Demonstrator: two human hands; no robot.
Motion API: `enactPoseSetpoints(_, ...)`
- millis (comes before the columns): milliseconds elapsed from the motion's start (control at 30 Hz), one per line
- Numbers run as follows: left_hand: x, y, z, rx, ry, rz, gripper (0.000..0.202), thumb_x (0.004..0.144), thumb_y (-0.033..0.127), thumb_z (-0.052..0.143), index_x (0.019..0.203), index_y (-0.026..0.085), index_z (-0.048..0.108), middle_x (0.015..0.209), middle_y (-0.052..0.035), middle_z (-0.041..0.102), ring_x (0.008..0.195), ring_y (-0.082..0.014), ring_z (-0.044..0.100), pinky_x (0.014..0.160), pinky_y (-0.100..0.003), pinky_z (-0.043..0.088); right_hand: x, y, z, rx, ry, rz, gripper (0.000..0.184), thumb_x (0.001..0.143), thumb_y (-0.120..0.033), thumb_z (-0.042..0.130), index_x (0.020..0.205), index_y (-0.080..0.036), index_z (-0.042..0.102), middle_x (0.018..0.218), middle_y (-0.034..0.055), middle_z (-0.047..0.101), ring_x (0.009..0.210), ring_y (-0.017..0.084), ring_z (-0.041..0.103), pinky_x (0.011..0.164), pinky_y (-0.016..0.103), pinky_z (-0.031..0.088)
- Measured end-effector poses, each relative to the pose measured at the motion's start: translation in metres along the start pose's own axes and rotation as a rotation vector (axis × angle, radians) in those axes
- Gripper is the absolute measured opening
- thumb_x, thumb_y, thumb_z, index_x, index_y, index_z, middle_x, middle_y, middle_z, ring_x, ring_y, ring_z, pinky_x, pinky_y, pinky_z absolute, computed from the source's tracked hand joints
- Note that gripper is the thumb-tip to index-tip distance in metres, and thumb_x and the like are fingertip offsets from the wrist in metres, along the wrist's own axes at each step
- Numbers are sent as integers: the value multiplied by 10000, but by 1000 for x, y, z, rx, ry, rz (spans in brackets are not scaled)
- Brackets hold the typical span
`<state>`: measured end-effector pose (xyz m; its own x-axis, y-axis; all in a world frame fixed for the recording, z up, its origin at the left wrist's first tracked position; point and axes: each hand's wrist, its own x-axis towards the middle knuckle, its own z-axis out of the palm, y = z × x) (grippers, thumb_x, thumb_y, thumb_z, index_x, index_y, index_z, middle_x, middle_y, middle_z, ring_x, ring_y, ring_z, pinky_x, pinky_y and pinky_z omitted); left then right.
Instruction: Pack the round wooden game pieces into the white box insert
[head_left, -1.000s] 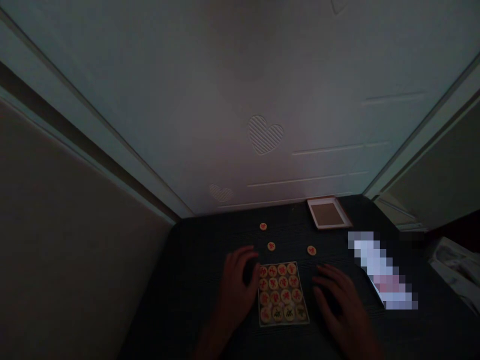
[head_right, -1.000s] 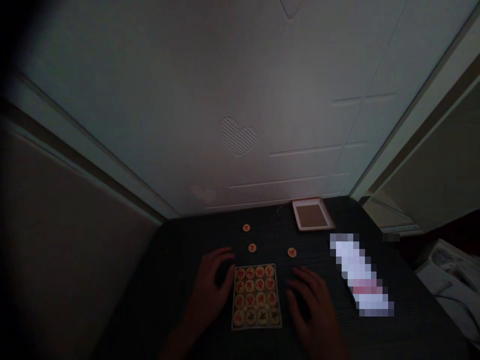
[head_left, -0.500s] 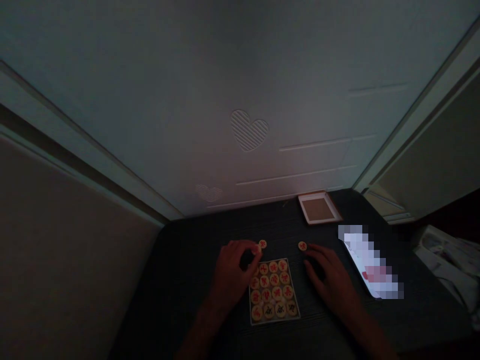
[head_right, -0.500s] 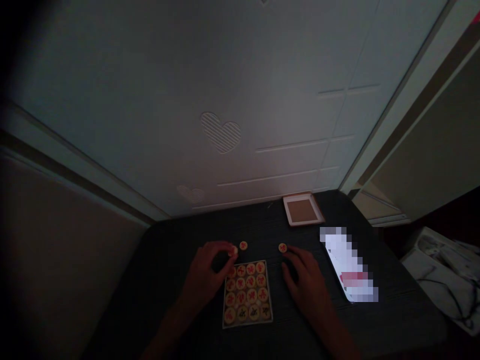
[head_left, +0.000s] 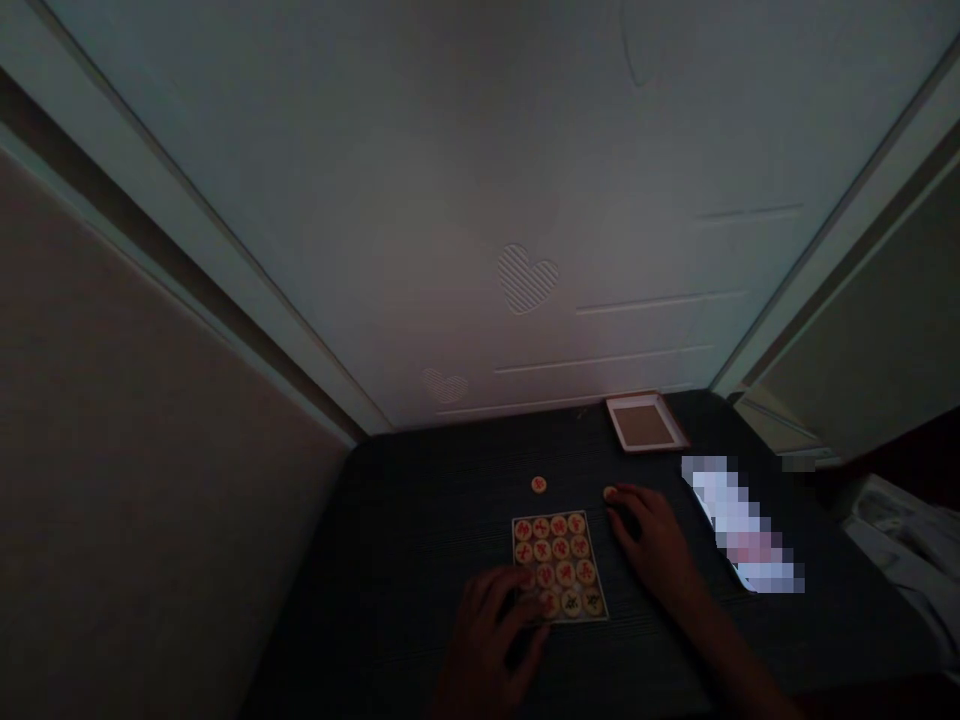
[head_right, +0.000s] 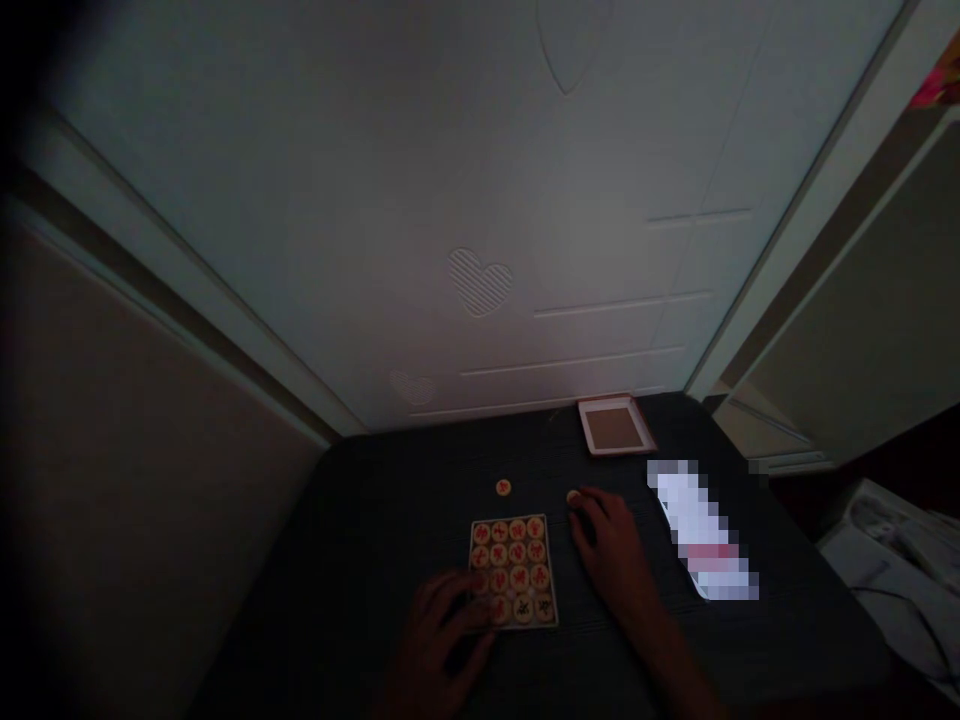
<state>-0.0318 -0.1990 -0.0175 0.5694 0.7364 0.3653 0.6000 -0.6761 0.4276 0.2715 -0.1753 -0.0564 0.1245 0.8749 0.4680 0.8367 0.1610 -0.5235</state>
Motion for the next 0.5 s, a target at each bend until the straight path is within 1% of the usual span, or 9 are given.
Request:
enactPoseSetpoints(100, -4, -1, 1, -26, 14, -32, 327, 911, 186, 664, 1220, 287, 631, 1307, -83, 652, 1215, -288, 617, 988, -480, 583, 3, -4, -4, -2, -1, -2, 228, 1003, -374, 548, 1132, -261, 698, 1099, 83, 731, 1030, 270, 678, 898, 481, 577)
enactPoseSetpoints(200, -4, -1, 2, -37, 48, -48, 357, 913, 203, 667, 1256, 281, 610, 1303, -93, 653, 1212, -293, 624, 987, -486, 588, -5, -18, -15, 1, 0, 6, 219, 1006, -372, 550, 1138, -260, 684, 1066, 76, 738, 1001, 262, 687, 878, 462, 588)
enactPoseSetpoints(300, -4, -3, 4, -55, 60, -68, 355, 914, 206, 668, 1255, 283, 613, 1310, -89, 652, 1217, -289, 624, 992, -482, 588, -31, -45, -26, 40, 6, 14, 235, 993, -366, 585, 1198, -271, 651, 1129, 70, 729, 1039, 244, 692, 890, 422, 599)
enactPoseSetpoints(367, -4, -4, 5, -70, 67, -94, 357, 916, 203, 665, 1259, 285, 611, 1323, -81, 647, 1229, -283, 618, 1006, -479, 581, -54, -64, -28, 76, 7, -11, 228, 977, -337, 616, 1198, -290, 649, 1158, 59, 726, 1070, 238, 693, 901, 402, 602)
enactPoseSetpoints(433, -4, -5, 7, -83, 75, -119, 371, 927, 201, 654, 1283, 286, 598, 1344, -77, 638, 1250, -278, 604, 1027, -481, 568, -75, -80, -24, 61, -9, -92, 251, 957, -293, 638, 1207, -304, 653, 1171, 52, 730, 1102, 247, 691, 902, 407, 604)
enactPoseSetpoints(500, -4, -6, 7, -96, 77, -129, 382, 941, 202, 641, 1309, 287, 579, 1361, -77, 627, 1269, -275, 588, 1045, -488, 553, -88, -88, -15, -9, -39, -156, 275, 933, -275, 662, 1204, -318, 663, 1259, 51, 709, 1191, 284, 661, 929, 457, 593)
